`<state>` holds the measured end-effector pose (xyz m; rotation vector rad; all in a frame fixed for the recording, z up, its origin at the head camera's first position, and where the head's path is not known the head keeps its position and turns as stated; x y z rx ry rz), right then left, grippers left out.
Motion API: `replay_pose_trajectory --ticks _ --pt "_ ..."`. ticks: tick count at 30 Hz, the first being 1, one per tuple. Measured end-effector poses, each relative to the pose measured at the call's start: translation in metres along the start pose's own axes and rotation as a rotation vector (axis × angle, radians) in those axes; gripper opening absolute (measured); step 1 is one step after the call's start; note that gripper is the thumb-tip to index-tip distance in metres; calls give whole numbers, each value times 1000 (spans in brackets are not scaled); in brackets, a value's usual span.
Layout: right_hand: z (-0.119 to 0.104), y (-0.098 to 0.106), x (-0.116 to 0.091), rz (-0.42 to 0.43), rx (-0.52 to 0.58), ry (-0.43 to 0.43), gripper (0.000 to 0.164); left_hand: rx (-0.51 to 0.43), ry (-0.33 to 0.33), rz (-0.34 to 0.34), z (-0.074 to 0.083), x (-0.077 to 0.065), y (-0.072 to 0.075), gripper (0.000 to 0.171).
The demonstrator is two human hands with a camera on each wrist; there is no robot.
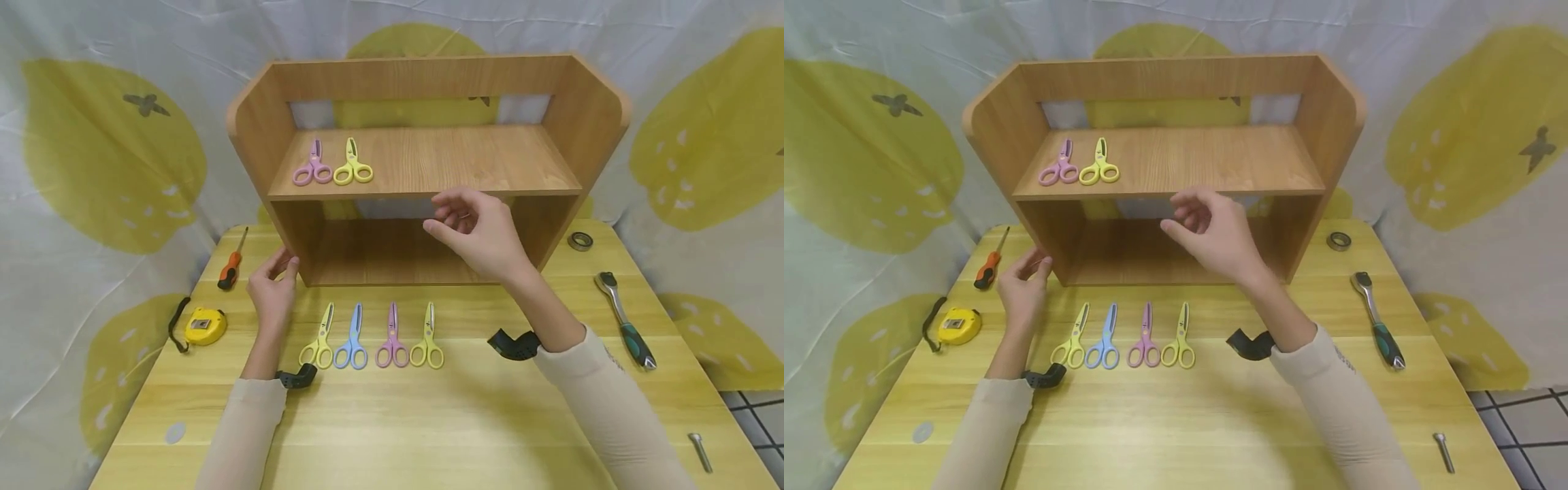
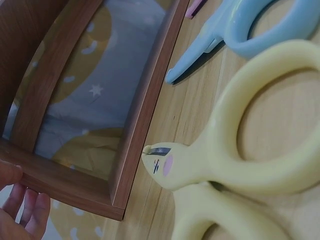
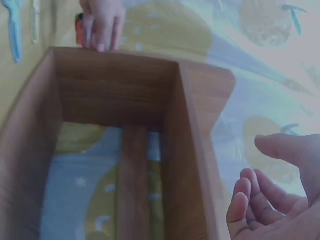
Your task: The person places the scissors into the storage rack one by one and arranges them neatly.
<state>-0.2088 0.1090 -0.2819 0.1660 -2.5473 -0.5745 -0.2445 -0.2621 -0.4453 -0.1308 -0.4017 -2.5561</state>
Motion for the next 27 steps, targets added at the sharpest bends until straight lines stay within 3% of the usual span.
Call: replay_pose_trajectory --ticks 16,27 --pt "74 -31 -99 -157 -20 -149 40 8 -47 6 0 1 -1 32" --pt "114 -55 -141 -218 -55 -220 54 6 -17 6 1 -3 0 33"
Point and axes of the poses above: each hand's wrist, its own x-axis towards the middle knuckle, its own y-axis out of the back of the hand, z = x × y, the point moved 3 cm from there along x, towards the middle knuckle, and after that the axes turned 6 degrees about y, right-handed, at the moved point
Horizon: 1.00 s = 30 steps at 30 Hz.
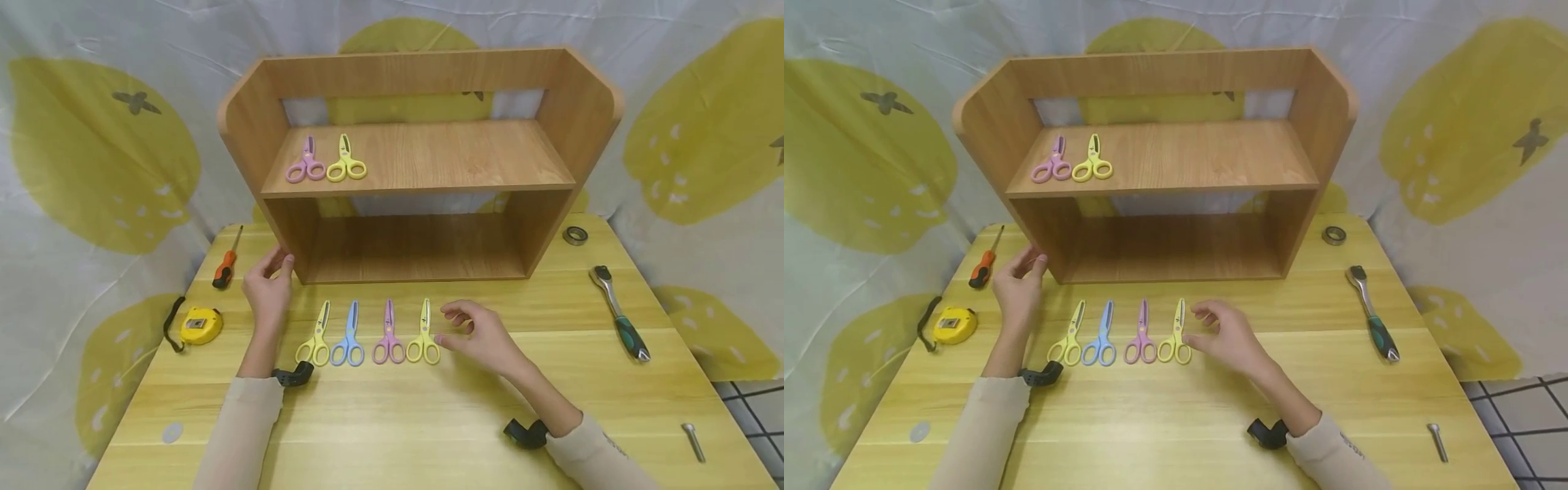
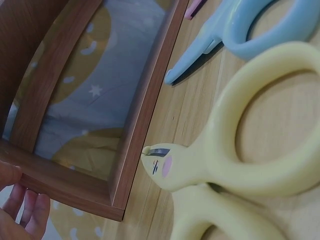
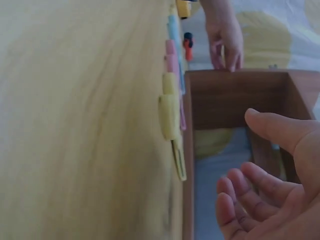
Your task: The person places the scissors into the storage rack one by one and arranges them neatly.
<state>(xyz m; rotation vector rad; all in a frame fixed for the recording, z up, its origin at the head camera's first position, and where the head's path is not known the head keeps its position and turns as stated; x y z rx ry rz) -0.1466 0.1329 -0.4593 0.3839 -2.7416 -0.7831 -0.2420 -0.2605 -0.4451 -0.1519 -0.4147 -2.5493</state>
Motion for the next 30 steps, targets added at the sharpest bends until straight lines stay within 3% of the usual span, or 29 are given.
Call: replay_pose_trajectory --ticks 16,30 --pt "20 -30 -6 -99 12 -76 65 26 6 12 -3 3 1 34" --pt "18 -39 -6 -92 -165 -43 63 26 8 10 -3 3 0 35"
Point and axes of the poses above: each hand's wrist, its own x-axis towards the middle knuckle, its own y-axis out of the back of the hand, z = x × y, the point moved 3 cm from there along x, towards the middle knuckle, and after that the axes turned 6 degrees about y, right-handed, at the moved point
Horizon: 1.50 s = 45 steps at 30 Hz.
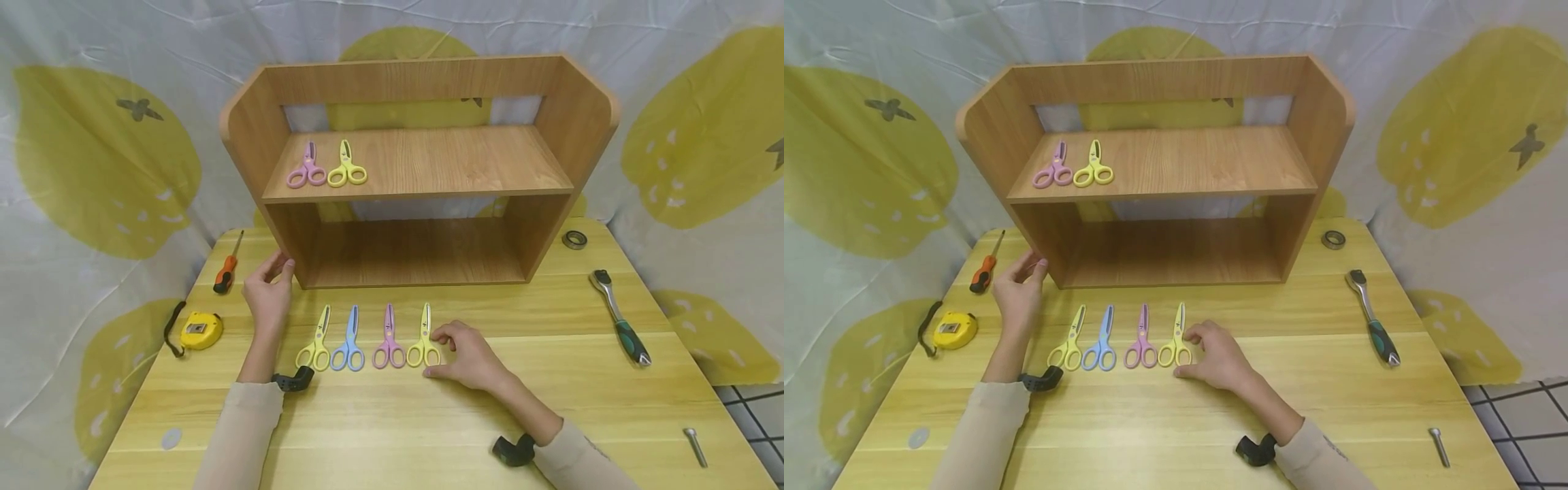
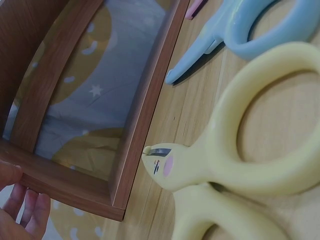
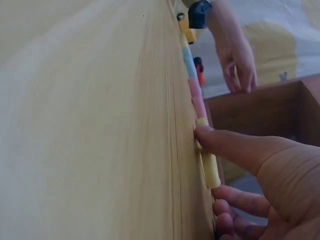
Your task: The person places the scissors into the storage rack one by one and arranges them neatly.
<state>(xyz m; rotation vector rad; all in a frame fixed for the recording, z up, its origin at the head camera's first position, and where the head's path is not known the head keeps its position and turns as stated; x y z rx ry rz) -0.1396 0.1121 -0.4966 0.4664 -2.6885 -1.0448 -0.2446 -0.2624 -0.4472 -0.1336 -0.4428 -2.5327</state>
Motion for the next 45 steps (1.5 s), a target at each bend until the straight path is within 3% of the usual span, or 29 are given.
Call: replay_pose_trajectory --ticks 13,26,33,45 --pt "-7 0 2 44 -51 -34 42 -25 -3 -9 1 0 1 35" --pt "-2 12 7 49 181 -102 40 -20 -1 -11 0 1 0 34" --pt "-7 20 6 93 179 -71 38 -21 3 -16 -2 0 0 35" --pt "-47 60 4 169 218 17 40 -5 3 -5 -2 1 0 35"
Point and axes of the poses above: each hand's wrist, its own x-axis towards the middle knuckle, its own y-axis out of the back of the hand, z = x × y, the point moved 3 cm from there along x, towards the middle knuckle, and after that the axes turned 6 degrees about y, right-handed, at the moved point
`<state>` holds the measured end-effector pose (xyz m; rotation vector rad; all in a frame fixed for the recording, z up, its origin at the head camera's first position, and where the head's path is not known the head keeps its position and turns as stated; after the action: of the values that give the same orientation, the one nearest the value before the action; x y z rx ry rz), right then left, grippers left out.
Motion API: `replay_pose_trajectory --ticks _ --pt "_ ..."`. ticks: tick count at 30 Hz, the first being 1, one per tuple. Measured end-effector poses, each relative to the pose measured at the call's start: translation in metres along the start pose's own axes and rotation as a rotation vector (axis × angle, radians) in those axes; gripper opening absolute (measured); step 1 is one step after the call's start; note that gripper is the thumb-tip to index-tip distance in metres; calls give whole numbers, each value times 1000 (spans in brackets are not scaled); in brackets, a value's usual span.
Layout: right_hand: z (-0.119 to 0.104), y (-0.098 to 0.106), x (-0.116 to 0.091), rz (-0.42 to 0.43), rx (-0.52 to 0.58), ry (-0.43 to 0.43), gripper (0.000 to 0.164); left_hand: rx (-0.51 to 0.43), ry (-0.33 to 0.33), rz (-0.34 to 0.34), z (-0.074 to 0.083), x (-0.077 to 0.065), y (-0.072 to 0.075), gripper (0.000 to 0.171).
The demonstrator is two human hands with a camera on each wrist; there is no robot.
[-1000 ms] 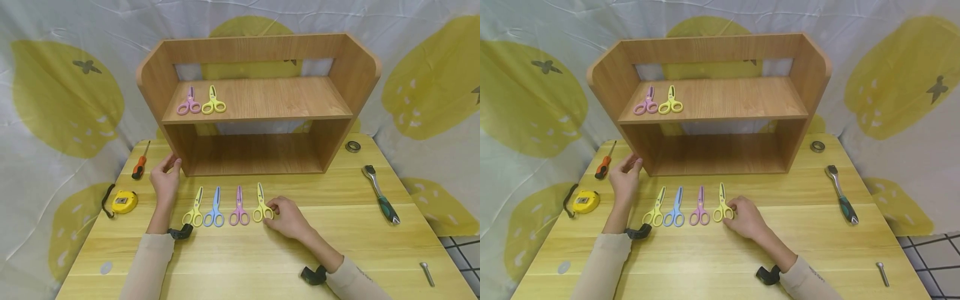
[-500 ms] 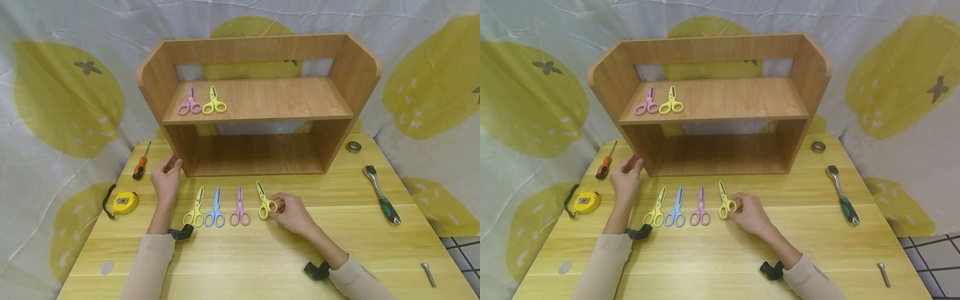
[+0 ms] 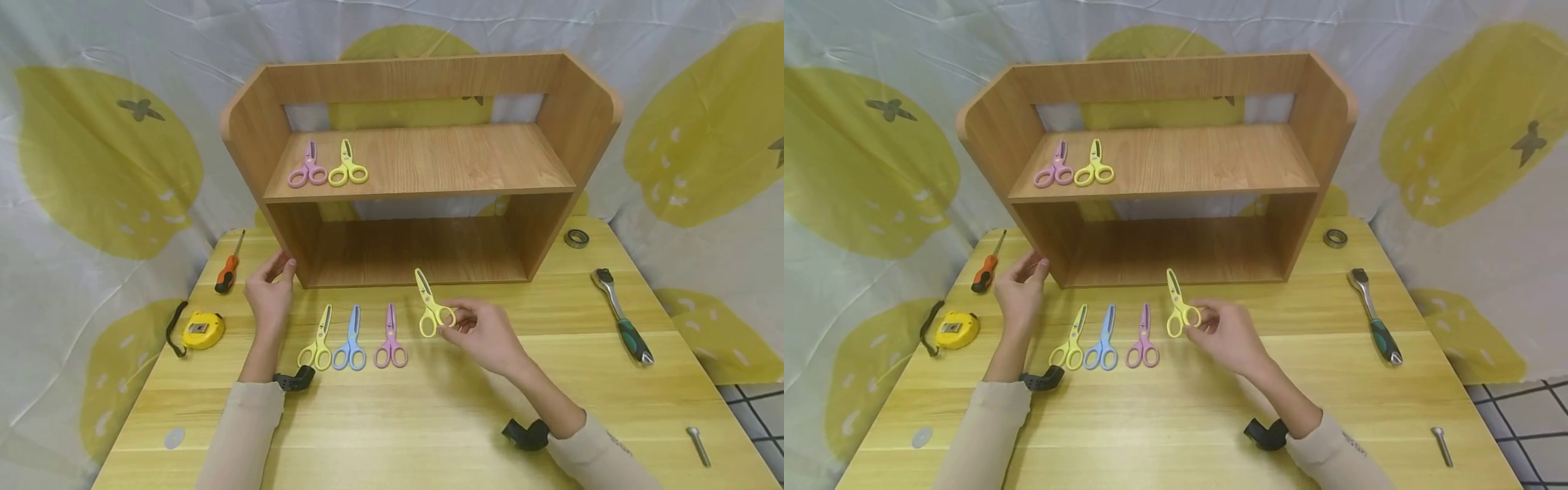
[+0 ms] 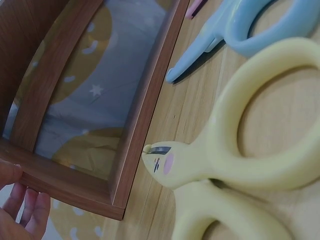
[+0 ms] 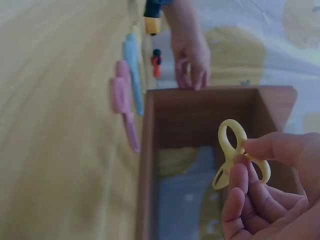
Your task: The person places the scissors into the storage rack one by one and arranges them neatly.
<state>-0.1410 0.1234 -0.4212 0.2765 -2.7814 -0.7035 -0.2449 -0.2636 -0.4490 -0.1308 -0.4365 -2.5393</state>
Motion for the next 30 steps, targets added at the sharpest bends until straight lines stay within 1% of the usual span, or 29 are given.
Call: replay_pose_trajectory --ticks 5,13,18,21,23,30 --pt "-22 18 2 38 12 29 40 1 7 1 -1 0 1 35" --pt "-59 46 12 116 106 170 35 -6 -6 2 1 1 2 34" --pt "-78 58 21 155 163 231 38 -8 -5 -3 0 1 2 34" --pt "-91 65 31 180 189 246 39 -17 -8 -3 0 1 2 34" --pt "-98 68 41 200 194 241 39 -20 -11 -3 1 1 2 34" --pt "-114 73 79 257 150 194 38 -20 -16 -9 1 1 1 33"
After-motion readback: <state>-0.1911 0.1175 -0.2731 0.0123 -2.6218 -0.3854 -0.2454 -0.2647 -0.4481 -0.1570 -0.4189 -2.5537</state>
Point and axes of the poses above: each hand's wrist, its own x-axis towards the middle knuckle, its own y-axis out of the back of the hand, z = x × y, the point moved 3 cm from there along x, towards the middle knuckle, and after that the axes turned 6 degrees about y, right-handed, at the moved point
